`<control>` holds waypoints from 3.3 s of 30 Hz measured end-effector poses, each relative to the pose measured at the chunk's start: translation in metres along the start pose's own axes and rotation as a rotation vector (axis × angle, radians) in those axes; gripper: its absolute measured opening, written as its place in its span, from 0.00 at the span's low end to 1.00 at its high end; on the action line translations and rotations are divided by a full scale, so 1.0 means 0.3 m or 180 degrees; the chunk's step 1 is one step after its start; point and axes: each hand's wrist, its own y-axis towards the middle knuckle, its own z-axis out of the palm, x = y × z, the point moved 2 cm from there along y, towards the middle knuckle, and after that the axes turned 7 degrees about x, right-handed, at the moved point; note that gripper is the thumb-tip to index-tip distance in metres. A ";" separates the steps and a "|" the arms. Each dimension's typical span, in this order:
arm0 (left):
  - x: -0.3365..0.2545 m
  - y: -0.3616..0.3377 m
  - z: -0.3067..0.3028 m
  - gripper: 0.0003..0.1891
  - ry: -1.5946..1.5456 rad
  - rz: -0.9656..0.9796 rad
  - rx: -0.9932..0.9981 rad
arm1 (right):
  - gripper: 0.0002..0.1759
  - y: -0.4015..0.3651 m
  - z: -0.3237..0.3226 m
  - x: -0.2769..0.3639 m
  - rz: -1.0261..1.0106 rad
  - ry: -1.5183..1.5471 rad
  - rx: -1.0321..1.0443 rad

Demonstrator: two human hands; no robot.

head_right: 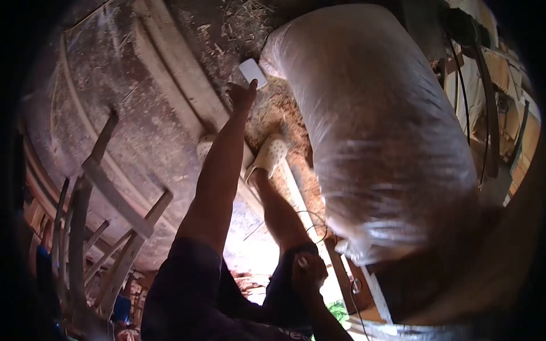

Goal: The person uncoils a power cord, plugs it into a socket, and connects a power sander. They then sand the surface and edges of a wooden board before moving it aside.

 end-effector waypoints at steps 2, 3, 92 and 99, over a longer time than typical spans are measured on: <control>-0.112 0.047 -0.029 0.52 -0.0526 -0.0673 0.0891 | 0.09 0.048 -0.024 0.008 0.0183 -0.0125 -0.0131; -0.132 0.068 -0.009 0.52 -0.0588 -0.0657 0.0888 | 0.10 0.050 -0.025 0.003 0.0248 -0.0196 -0.0222; -0.926 -2.736 -1.379 0.40 0.0206 0.3234 0.5812 | 0.38 -1.033 -1.266 -0.537 0.1693 0.4569 -0.4507; -0.697 -2.864 -1.607 0.41 0.1725 -0.1503 0.9139 | 0.33 -1.382 -1.155 -0.355 -0.2943 0.6819 -0.4707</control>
